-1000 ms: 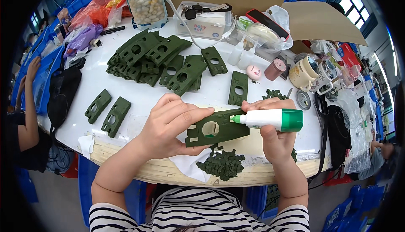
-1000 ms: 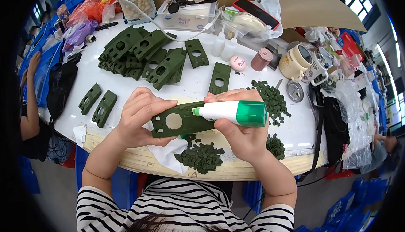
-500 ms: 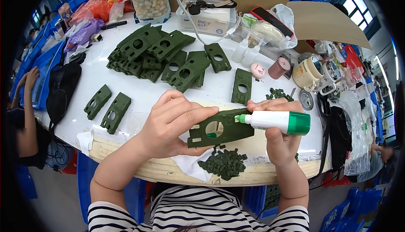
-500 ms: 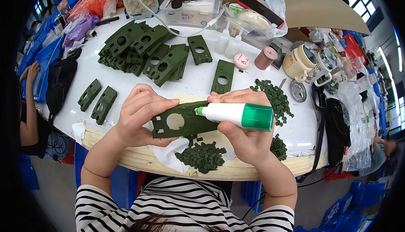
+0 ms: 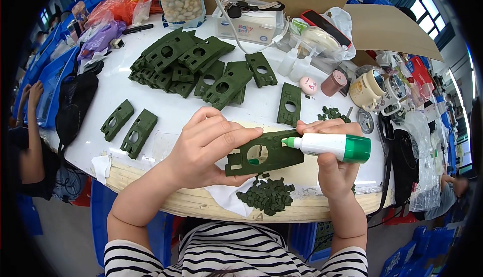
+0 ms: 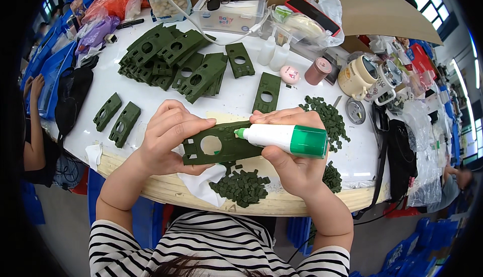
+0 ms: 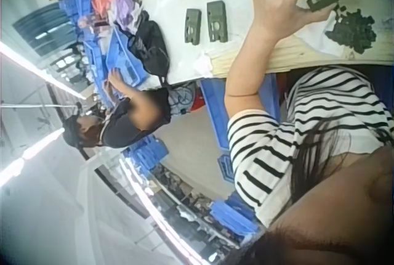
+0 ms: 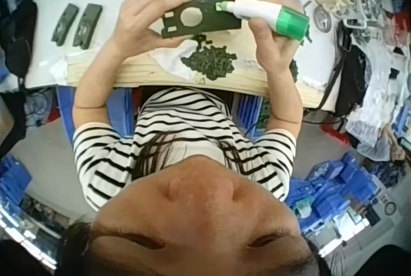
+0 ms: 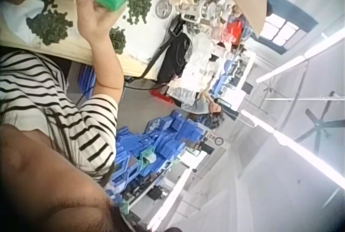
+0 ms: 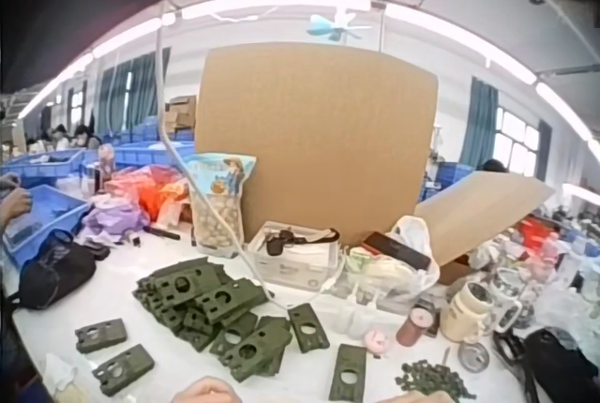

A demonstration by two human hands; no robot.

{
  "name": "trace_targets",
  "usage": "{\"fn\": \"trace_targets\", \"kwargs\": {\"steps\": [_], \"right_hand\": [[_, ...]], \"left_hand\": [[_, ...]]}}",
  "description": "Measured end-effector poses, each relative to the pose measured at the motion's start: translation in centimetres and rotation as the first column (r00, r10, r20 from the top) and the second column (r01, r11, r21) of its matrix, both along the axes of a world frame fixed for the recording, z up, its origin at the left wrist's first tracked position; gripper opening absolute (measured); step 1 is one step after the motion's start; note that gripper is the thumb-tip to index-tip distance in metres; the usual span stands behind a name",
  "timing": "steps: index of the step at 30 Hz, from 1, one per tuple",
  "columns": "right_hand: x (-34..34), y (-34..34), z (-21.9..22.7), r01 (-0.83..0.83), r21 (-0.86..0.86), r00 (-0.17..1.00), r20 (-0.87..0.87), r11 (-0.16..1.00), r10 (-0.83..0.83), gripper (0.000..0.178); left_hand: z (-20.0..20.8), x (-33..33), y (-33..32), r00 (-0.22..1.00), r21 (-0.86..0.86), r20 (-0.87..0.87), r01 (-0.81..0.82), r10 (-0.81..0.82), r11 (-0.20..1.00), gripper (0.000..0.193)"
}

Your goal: The recorder is applying adhesive and assembling components for plastic toy tank models at a workbench.

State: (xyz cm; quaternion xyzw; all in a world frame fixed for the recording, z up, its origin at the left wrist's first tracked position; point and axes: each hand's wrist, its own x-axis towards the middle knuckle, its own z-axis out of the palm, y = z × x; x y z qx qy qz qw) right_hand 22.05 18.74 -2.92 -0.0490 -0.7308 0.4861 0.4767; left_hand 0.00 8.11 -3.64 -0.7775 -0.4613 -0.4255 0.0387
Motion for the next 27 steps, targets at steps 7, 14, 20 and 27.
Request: {"fn": "trace_targets", "kwargs": {"steps": [7, 14, 20, 27], "right_hand": [[0.06, -0.06, -0.07, 0.006, -0.003, 1.0, 0.006, 1.0, -0.006, 0.035], [0.11, 0.09, -0.23, -0.003, -0.001, 1.0, 0.003, 1.0, 0.003, 0.036], [0.0, 0.03, -0.27, -0.068, -0.098, 0.996, -0.063, 0.993, 0.062, 0.034], [0.06, 0.02, -0.16, -0.068, -0.071, 0.997, -0.029, 0.995, 0.066, 0.034]], "left_hand": [[-0.36, -0.01, 0.29, 1.0, 0.056, 0.009, 0.024, -0.025, 0.998, 0.062], [-0.27, 0.01, 0.33, 1.0, 0.052, 0.011, 0.028, -0.029, 0.998, 0.061], [-0.38, -0.11, 0.28, 0.998, 0.022, 0.044, 0.035, -0.036, 0.999, 0.06], [-0.4, -0.14, 0.31, 0.998, 0.002, 0.057, 0.041, -0.041, 0.999, 0.06]]}}
